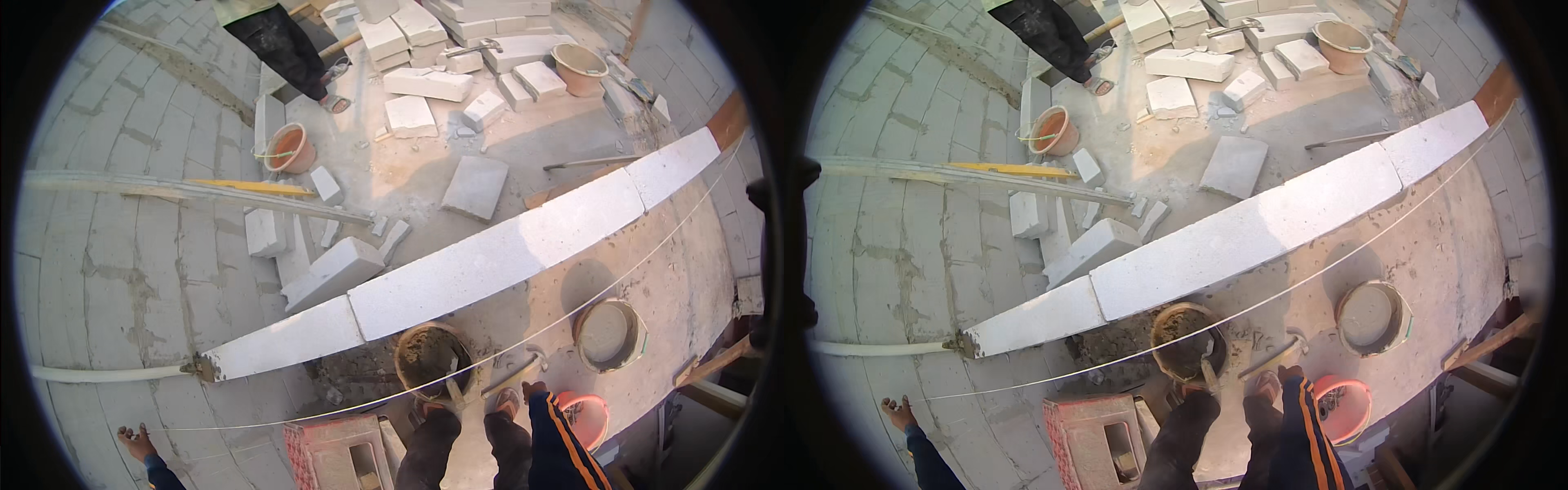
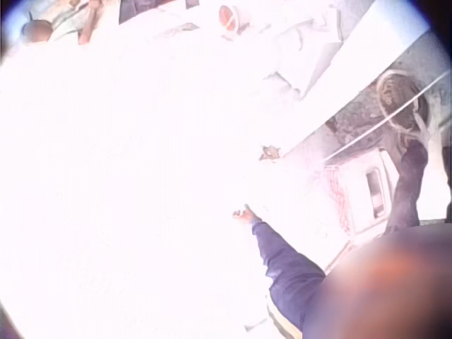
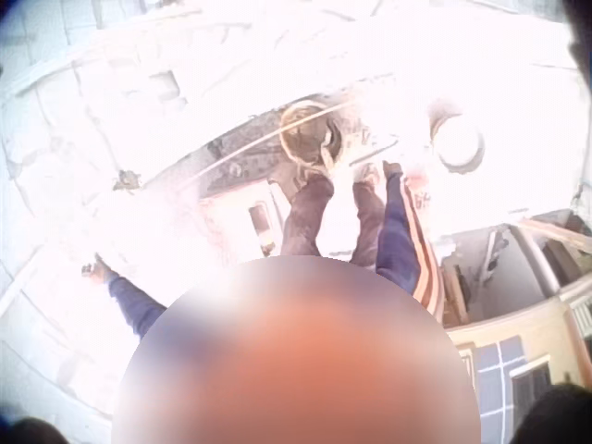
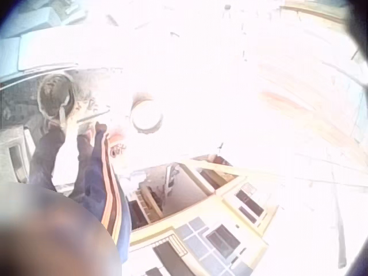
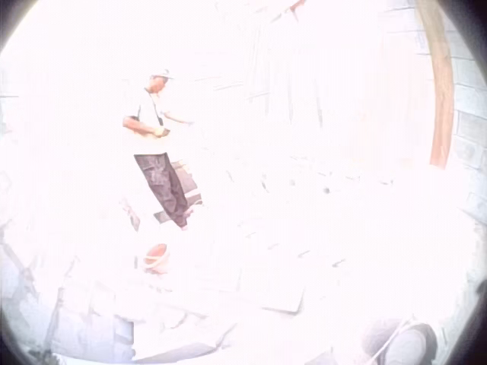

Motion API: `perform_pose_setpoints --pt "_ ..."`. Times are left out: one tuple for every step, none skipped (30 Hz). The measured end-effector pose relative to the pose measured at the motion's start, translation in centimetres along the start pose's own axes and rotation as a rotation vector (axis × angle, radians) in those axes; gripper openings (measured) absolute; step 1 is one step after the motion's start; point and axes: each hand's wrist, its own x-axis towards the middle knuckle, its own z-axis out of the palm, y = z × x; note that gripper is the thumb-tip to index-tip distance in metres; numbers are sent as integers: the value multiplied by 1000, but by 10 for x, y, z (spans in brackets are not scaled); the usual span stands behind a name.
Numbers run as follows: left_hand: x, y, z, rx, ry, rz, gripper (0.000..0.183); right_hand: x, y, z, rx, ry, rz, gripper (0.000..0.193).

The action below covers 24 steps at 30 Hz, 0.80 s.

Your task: The person scoops mortar from a bucket with a trowel and applies it to a vertical wall surface. They smooth the mortar along the wall and repeatedly return to the bucket for more material.

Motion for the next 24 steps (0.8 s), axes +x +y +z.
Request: perform_pose_setpoints --pt "-15 -5 4 5 68 112 52 40 -2 11 -46 7 -25 54" --pt "-26 -7 11 -23 141 126 53 75 -6 13 -95 17 -46 54" --pt "-35 -6 17 -46 145 77 52 106 -20 17 -138 28 -84 54" --pt "-48 -5 23 -116 191 76 52 128 -35 22 -181 38 -121 53" --pt "-57 -2 28 -101 215 4 52 142 -48 27 -214 46 -147 53" --pt "-66 0 34 -110 221 -37 52 152 -64 36 -247 46 -169 53" --pt "-73 3 39 -106 210 -115 52 155 -75 45 -268 45 -190 52" --pt "-82 4 43 -140 200 -132 52 156 -85 53 -282 42 -207 52" --pt "-89 5 45 -121 230 -142 53 156 -94 62 -299 41 -228 52" --pt "-95 5 48 -113 254 -136 54 155 -102 72 -314 37 -252 51" --pt "-100 4 50 -124 249 -156 55 152 -108 82 -325 32 -271 51" --pt "-104 3 51 -113 273 -162 56 150 -111 92 -333 24 -293 51" --pt "-107 1 51 -122 269 -192 58 147 -114 101 -337 23 -307 50" --pt "-108 -1 53 -151 278 -211 59 144 -114 109 -338 19 -322 50" --pt "-108 -3 56 -161 262 -221 61 141 -114 117 -339 14 -336 50" --pt "-107 -5 59 -190 260 -221 63 137 -111 122 -335 8 -349 50" --pt "-104 -7 61 -253 240 -227 64 132 -106 125 -335 5 -360 49" --pt "-100 -10 65 -243 245 -224 61 126 -100 126 -330 -3 -375 49" --pt "-96 -13 69 -271 231 -227 58 117 -90 124 -333 -5 -380 49" --pt "-91 -17 74 -332 202 -235 56 107 -79 118 -329 1 -389 48" --pt "-84 -21 77 -324 168 -251 50 95 -68 107 -328 2 -404 48" --pt "-77 -26 80 -335 117 -270 45 81 -55 96 -331 -6 -413 48" --pt "-70 -31 83 -364 77 -259 40 64 -40 81 -333 -14 -429 48" --pt "-62 -36 87 -425 -8 -313 37 46 -26 62 -334 -22 -442 47"
